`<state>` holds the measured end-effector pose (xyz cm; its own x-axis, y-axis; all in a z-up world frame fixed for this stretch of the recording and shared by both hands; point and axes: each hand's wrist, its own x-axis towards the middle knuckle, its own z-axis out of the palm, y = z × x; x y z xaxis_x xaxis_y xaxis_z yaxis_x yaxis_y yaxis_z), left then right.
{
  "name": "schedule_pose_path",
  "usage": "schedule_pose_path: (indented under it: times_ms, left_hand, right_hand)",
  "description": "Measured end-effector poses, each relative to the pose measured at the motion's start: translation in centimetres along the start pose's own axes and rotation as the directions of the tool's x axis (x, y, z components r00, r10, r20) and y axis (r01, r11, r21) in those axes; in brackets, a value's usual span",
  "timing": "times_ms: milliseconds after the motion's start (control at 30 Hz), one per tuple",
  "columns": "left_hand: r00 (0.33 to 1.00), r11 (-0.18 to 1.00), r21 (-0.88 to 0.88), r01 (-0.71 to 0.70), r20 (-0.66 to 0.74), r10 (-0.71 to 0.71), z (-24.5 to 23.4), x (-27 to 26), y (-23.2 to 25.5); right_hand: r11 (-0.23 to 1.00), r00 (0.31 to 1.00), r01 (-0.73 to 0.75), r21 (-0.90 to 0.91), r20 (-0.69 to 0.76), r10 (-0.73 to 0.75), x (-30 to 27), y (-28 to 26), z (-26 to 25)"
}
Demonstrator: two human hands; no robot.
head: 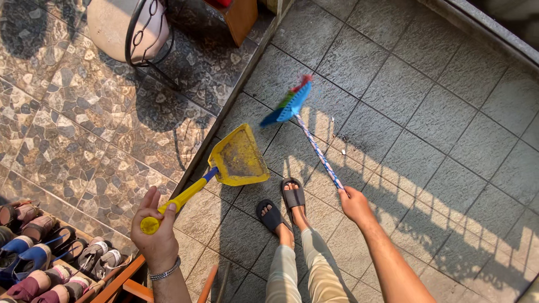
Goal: The person sweeps debris from a tiled balcony and a concrete driveway into a dustpan using a small broom, including sweeping under and around a parked motorcycle and moving through an open gate.
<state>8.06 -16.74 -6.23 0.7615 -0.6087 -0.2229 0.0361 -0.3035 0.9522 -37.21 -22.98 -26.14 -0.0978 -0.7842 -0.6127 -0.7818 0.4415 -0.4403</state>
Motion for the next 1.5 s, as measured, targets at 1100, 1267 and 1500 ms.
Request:
schedule_pose_path:
  times_ms: [1100,1267,1500]
  left_hand:
    - [0.978,0.961,0.214,-0.177,0.144,0.148,7.2,-1.5,-1.4]
    - [0.968,0.957,0.212,-0.200,0.195,0.159,10.2,-1.4,-2.3]
    - [0.926,0.953,0.169,-0.253,0.327,0.188,15.4,-0.9,-0.9]
  right_hand:
    - [0.979,0.997,-0.022,-0.201,-0.072,0.008,26.2,-11.3,0.1]
    - [0.866,0.904,-0.408,0.290,0.001,0.427,26.3,-3.5,-2.5]
    - [0.508,0.743,-0.651,0.564,0.337,0.579,11.9,7.9,-4.6]
